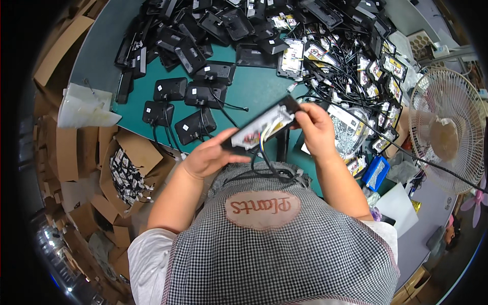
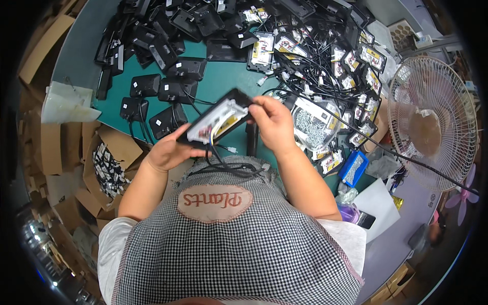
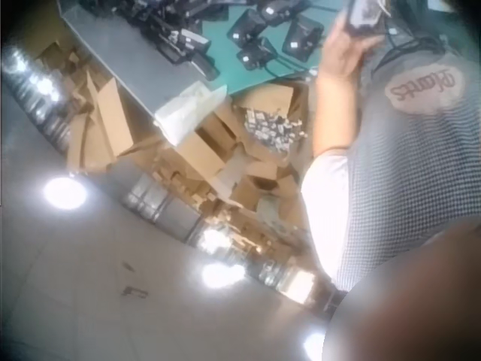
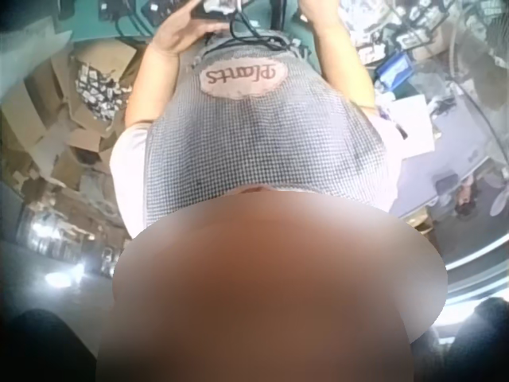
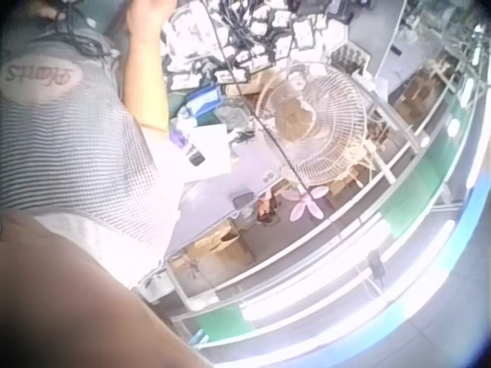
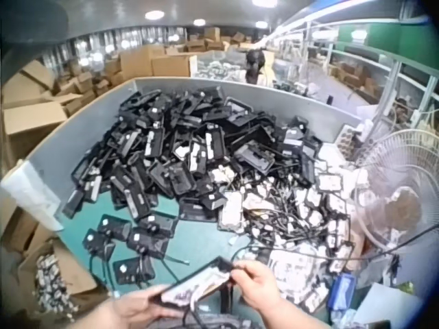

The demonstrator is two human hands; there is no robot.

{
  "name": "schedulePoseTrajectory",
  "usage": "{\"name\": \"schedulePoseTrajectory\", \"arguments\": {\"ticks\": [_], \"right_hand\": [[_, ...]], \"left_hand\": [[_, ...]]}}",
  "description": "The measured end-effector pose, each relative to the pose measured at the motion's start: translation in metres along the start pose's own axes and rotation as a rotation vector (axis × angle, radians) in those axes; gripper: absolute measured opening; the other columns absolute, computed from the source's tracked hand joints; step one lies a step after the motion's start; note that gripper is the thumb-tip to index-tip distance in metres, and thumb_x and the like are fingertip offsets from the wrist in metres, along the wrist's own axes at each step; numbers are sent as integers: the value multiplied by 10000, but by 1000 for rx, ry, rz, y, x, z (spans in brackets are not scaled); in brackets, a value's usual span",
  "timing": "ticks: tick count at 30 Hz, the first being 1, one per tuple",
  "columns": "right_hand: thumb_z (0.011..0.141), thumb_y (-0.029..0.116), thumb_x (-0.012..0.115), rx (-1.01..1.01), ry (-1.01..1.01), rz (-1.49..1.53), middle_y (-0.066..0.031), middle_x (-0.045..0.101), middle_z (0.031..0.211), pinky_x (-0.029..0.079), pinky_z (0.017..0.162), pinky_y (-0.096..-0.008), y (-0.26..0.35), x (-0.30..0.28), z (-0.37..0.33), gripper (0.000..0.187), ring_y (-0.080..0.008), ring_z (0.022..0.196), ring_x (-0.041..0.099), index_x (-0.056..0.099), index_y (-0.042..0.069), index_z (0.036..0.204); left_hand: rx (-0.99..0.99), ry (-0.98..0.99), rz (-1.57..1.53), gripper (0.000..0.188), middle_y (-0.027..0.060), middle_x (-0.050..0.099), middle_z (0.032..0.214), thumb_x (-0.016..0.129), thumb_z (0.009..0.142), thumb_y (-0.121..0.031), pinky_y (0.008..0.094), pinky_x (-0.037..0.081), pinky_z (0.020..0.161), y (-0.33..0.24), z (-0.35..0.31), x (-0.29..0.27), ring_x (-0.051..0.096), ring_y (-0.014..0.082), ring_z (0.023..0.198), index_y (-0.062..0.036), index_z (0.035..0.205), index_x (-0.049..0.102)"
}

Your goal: The person assembles small black electronic devices by inserting wires into the casing and securing the back cover. They handle the devices one at a time, picking them up from a pile, connecting the internal wiring, and placing the finished units on the table.

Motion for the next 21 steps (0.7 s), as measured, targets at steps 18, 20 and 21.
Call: {"name": "schedulePoseTrajectory", "arguments": {"ticks": [18, 20, 21], "right_hand": [[982, 190, 536, 667, 346, -27, -58, 642, 887, 384, 466, -191, -85, 54, 30, 336, -68, 496, 479, 565, -21, 1242], [936, 172, 589, 565, 307, -174, -56, 660, 835, 467, 582, -247, -92, 50, 51, 281, -126, 607, 565, 619, -22, 1138], [922, 173, 603, 419, 241, -268, -60, 668, 831, 486, 624, -269, -100, 46, 68, 276, -148, 648, 588, 626, -20, 1118]], "left_hand": [[190, -755, 1822, 1090, 210, 492, 1220, 837, 568, -276, 455, 427, 975, -20, 60, -59, 508, 394, 1123, -78, 1480, 274], [174, -777, 1770, 1086, 202, 484, 1230, 829, 573, -245, 453, 417, 986, -16, 59, -71, 496, 392, 1137, -82, 1485, 262], [199, -790, 1723, 1088, 203, 481, 1232, 827, 574, -240, 454, 413, 989, -15, 58, -75, 492, 393, 1142, -84, 1486, 256]]}}
Point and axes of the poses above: each hand's wrist, its own z-axis towards the middle knuckle, its own x-axis out of the palm, y = z × x, the point moved 3 cm from there along z, towards the middle knuckle
